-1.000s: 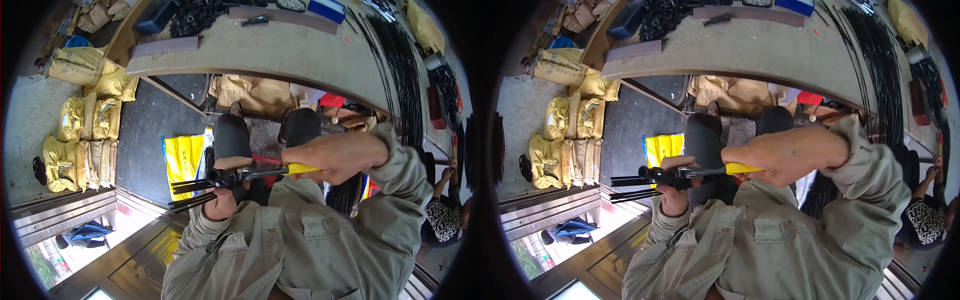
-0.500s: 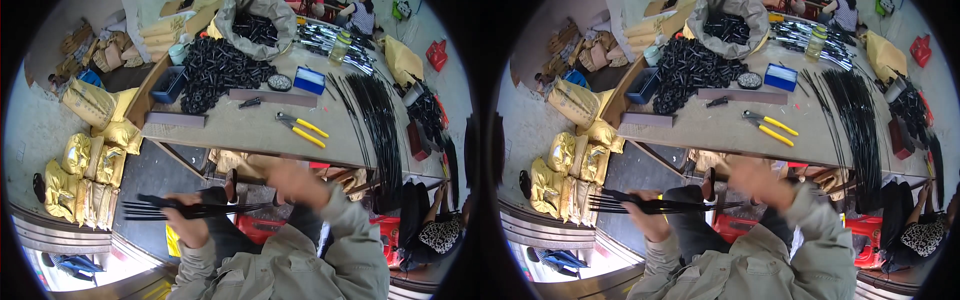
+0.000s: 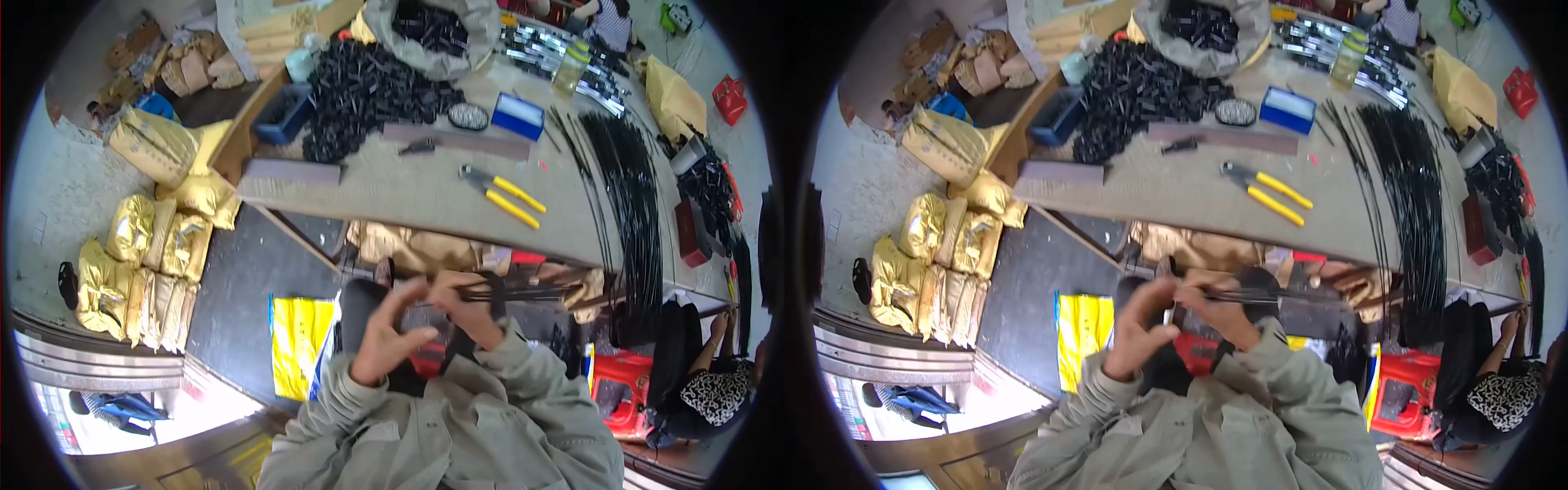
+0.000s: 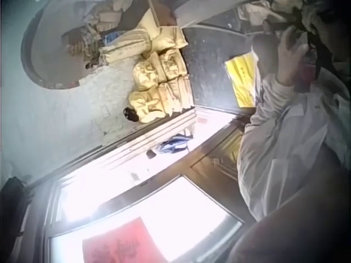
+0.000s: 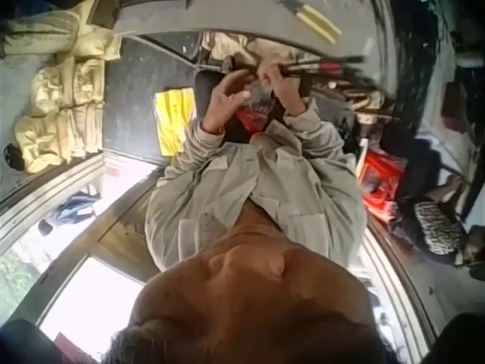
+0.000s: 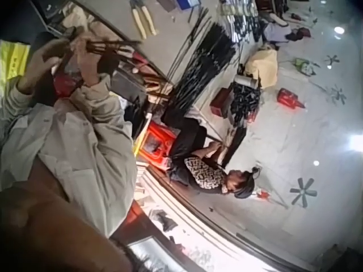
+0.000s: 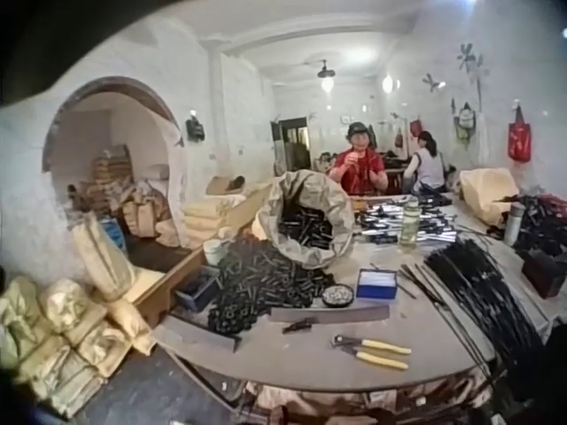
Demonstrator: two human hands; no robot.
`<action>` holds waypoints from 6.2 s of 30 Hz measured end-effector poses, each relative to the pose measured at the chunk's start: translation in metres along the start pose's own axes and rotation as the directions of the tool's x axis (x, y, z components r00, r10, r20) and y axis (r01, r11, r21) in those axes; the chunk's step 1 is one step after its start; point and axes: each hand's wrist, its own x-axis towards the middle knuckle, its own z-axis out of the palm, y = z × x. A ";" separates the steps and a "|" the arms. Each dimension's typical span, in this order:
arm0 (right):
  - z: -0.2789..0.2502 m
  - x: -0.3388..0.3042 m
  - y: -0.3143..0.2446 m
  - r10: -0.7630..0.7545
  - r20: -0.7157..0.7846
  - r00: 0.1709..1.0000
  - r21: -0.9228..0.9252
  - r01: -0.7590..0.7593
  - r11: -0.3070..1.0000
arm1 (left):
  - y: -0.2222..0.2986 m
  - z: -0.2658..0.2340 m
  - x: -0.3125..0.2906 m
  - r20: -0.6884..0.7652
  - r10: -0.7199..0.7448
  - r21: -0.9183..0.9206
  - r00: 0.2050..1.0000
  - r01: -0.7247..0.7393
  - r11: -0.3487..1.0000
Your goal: The worker is assembling wire harnesses by crimping connectors onto bundles of black wires and organizing them on a workbench.
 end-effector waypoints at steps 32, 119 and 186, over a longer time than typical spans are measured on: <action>0.058 0.026 -0.081 -0.044 0.161 0.986 0.360 -0.017 0.933 | 0.050 -0.026 0.025 0.204 0.042 0.096 0.978 -0.063 0.993; -0.003 0.060 -0.156 -0.533 0.363 0.764 -0.642 0.619 0.451 | 0.049 0.045 0.058 -0.016 -0.051 -0.585 0.999 0.032 0.810; 0.079 -0.005 -0.085 -0.470 0.213 0.857 -0.569 0.500 0.653 | 0.015 -0.002 -0.013 -0.384 -0.058 -0.426 0.921 -0.121 0.897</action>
